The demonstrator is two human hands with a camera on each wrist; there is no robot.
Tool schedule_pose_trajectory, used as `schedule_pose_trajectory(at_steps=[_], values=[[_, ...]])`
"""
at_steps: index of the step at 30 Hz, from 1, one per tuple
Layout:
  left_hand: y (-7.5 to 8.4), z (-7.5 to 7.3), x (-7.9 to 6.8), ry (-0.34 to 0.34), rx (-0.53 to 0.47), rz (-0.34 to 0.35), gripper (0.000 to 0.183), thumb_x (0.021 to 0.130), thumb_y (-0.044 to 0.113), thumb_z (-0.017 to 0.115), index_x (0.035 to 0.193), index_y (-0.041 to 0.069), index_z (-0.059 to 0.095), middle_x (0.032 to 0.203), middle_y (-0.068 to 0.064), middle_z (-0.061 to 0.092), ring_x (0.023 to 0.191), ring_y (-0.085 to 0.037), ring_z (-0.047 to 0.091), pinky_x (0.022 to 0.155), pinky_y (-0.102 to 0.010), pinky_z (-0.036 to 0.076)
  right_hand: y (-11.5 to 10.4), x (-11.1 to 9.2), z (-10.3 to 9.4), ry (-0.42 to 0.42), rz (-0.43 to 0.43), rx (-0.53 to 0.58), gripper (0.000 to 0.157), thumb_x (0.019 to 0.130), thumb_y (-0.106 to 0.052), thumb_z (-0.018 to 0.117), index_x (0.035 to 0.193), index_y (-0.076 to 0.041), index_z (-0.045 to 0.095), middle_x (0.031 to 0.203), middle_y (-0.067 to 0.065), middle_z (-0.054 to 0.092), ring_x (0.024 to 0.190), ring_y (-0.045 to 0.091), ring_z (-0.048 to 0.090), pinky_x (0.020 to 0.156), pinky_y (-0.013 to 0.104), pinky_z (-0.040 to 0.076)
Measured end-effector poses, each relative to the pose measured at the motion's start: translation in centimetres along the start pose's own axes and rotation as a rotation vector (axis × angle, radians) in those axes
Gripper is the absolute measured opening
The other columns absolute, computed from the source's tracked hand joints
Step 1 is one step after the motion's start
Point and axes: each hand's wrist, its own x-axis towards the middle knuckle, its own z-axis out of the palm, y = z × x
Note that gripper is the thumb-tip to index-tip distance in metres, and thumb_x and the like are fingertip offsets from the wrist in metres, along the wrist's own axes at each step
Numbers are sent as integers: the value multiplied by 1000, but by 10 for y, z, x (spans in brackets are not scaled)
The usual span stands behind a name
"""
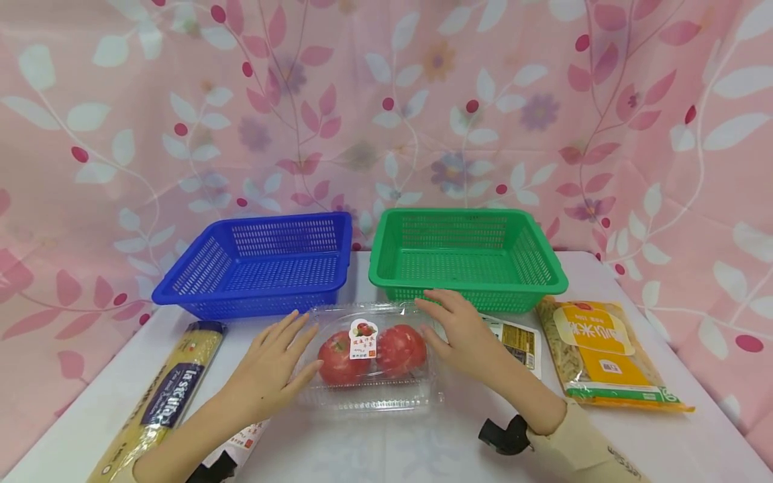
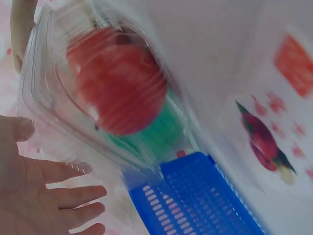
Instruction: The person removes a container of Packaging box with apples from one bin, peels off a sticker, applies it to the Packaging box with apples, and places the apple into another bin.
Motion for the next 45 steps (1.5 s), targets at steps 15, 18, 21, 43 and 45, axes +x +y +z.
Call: schedule_pose_trajectory(at_steps=[15,18,21,43,45], values=[[-15,3,-29,-118,-160,-77,68,93,45,45,144,5,24,147,-14,24,125,-32,39,97,-50,35,5,-26,13,-229,274,145,56,94,-30,51,141,-6,33,144,17,28,127,39,34,92,59,36],[-12,4,-30,-149,-255,-74,69,94,42,46,146,5,18,149,-14,19,127,-32,36,98,-47,36,2,-28,16,-260,271,175,54,95,-32,48,142,-10,33,145,16,28,116,30,49,87,51,44],[-10,3,-30,-169,-338,-75,69,95,39,46,146,4,15,150,-13,14,128,-32,33,100,-45,33,1,-30,18,-269,265,200,53,95,-33,48,142,-14,33,146,14,27,97,18,59,75,37,51],[-3,4,-25,-213,-427,-117,97,77,47,69,145,3,16,152,-11,0,132,-33,25,98,-44,33,-8,-40,18,-322,397,278,91,83,-47,60,146,-2,13,144,22,29,114,36,50,83,55,45],[-3,4,-26,-202,-427,-107,98,76,49,69,145,1,18,152,-12,0,130,-33,28,97,-44,35,-7,-40,18,-322,388,294,92,82,-44,63,146,-1,12,142,23,32,112,35,51,81,53,46]])
